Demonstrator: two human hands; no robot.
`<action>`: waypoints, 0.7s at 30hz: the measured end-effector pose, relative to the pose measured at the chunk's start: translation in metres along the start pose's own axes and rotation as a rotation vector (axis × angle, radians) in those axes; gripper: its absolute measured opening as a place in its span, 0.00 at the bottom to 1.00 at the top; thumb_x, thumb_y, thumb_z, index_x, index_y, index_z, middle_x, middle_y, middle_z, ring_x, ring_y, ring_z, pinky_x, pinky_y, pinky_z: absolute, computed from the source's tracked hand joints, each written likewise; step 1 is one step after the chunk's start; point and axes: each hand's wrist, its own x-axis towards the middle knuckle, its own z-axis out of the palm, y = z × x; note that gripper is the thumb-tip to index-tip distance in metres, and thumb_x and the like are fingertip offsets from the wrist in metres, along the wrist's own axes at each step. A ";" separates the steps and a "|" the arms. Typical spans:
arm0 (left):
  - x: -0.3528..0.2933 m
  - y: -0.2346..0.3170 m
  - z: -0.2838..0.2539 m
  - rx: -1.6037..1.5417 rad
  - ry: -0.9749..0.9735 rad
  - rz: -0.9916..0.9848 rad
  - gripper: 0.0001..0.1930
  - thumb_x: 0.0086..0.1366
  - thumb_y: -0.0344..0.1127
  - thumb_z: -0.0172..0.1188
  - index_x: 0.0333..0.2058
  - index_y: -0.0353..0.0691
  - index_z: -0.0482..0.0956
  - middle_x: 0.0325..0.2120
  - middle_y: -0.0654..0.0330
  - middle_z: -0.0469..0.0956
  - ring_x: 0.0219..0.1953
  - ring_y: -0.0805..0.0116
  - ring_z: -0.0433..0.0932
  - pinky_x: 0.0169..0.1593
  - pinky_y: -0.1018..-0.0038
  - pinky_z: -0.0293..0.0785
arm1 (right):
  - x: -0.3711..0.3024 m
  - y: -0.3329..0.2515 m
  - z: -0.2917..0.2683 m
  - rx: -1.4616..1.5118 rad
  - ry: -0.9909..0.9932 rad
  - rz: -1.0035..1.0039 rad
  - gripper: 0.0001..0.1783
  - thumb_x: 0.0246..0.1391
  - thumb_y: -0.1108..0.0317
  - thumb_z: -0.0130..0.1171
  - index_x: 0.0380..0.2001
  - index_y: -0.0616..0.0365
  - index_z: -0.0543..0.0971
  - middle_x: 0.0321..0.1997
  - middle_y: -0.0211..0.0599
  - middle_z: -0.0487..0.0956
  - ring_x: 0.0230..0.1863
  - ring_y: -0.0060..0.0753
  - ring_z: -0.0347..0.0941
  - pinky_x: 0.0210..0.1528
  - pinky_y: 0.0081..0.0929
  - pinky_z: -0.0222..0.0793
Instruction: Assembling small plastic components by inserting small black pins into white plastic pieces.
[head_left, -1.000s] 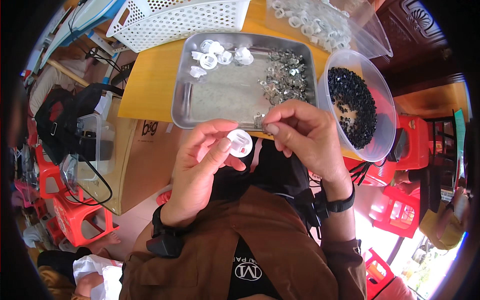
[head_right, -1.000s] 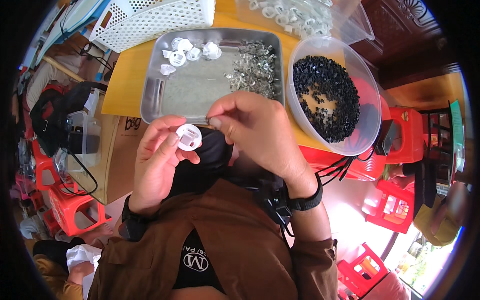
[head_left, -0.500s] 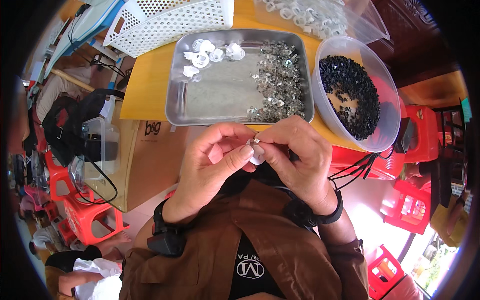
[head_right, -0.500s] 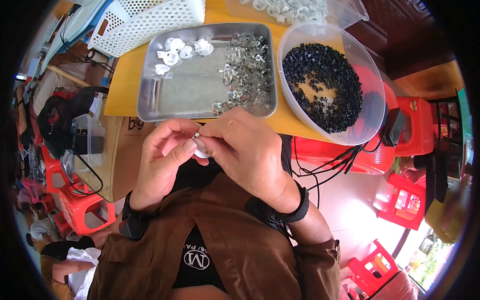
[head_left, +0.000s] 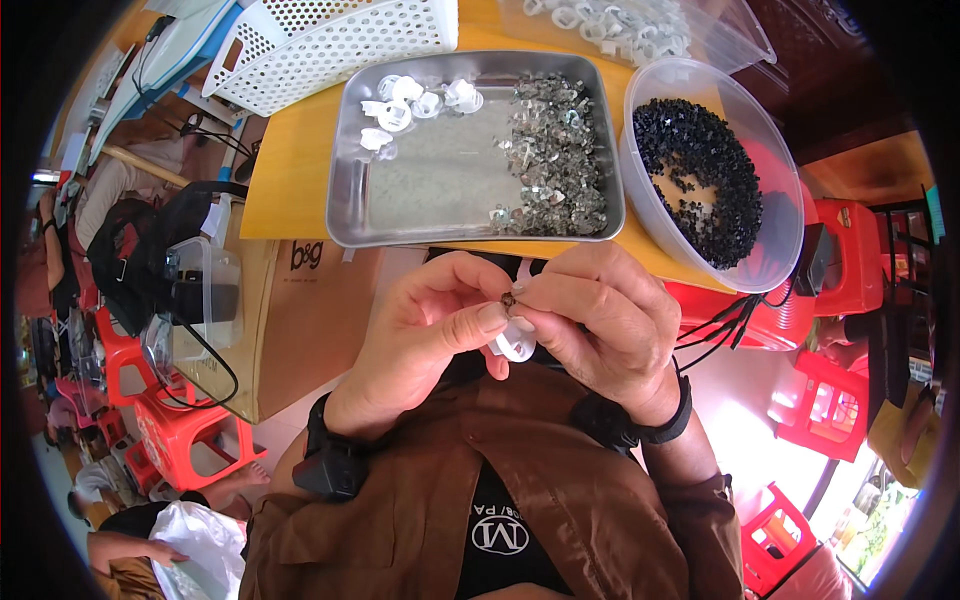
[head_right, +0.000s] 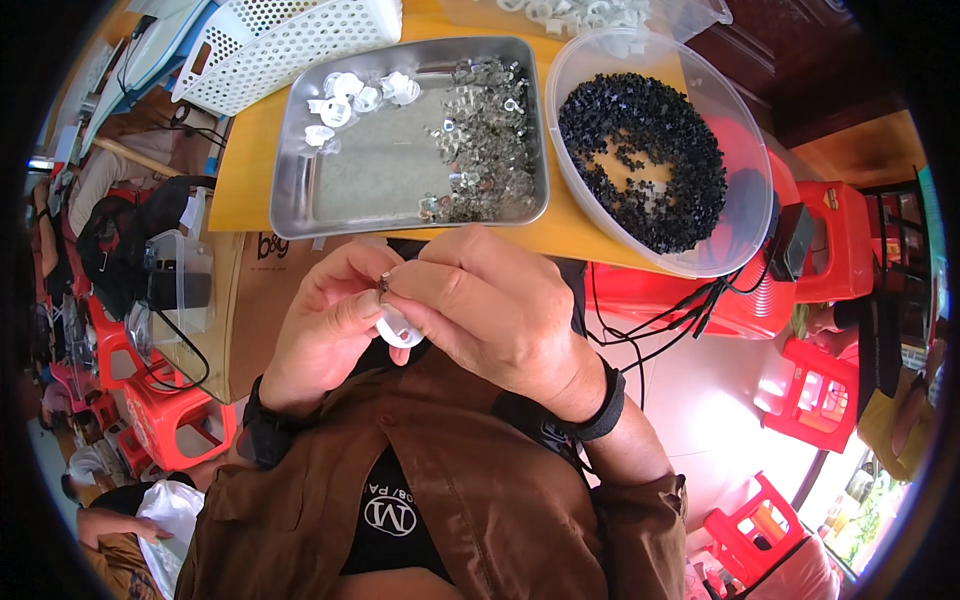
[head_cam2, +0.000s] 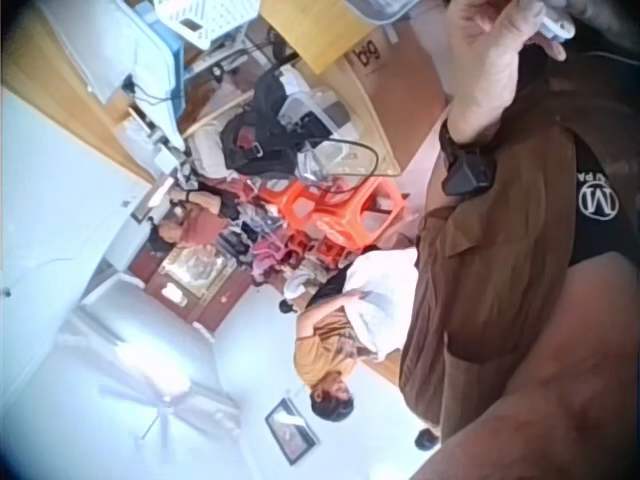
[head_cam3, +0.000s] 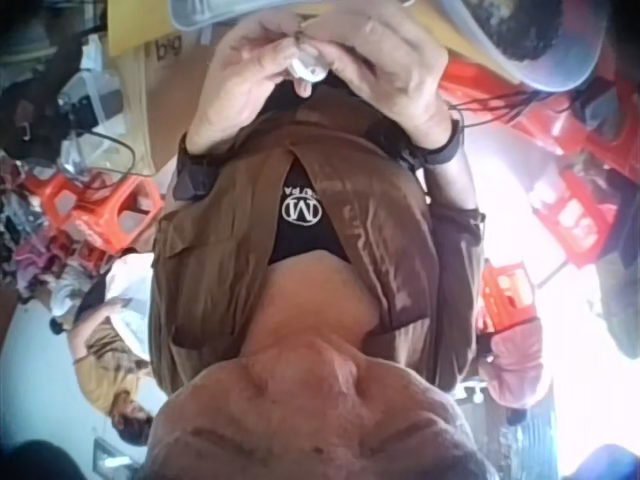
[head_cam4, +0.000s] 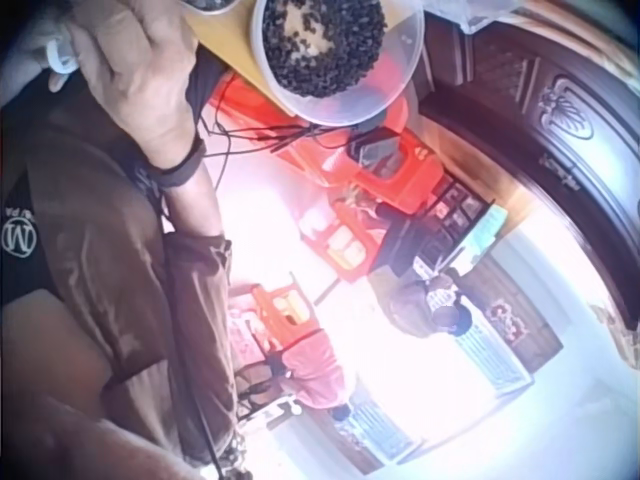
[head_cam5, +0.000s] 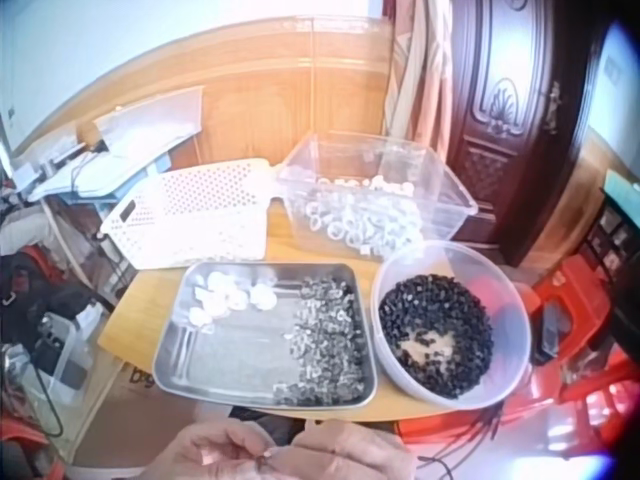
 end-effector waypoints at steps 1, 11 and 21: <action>0.000 -0.001 -0.002 -0.001 -0.001 -0.002 0.09 0.62 0.31 0.57 0.40 0.35 0.72 0.33 0.58 0.76 0.32 0.72 0.76 0.29 0.76 0.76 | -0.001 0.001 0.001 0.025 -0.014 0.009 0.11 0.37 0.75 0.68 0.29 0.57 0.80 0.27 0.34 0.76 0.25 0.31 0.74 0.25 0.24 0.70; -0.002 -0.001 -0.007 -0.039 -0.009 -0.078 0.07 0.62 0.33 0.57 0.36 0.37 0.72 0.30 0.60 0.76 0.31 0.73 0.75 0.28 0.78 0.75 | 0.002 -0.004 -0.005 0.270 -0.170 0.422 0.12 0.38 0.76 0.68 0.30 0.56 0.80 0.27 0.33 0.76 0.26 0.32 0.74 0.27 0.22 0.71; -0.003 0.000 -0.006 -0.006 -0.006 -0.117 0.07 0.60 0.31 0.59 0.35 0.36 0.72 0.29 0.60 0.76 0.30 0.73 0.76 0.28 0.78 0.74 | 0.002 -0.009 -0.013 -0.079 -0.139 0.063 0.12 0.35 0.79 0.67 0.28 0.60 0.80 0.27 0.33 0.74 0.26 0.29 0.73 0.25 0.22 0.69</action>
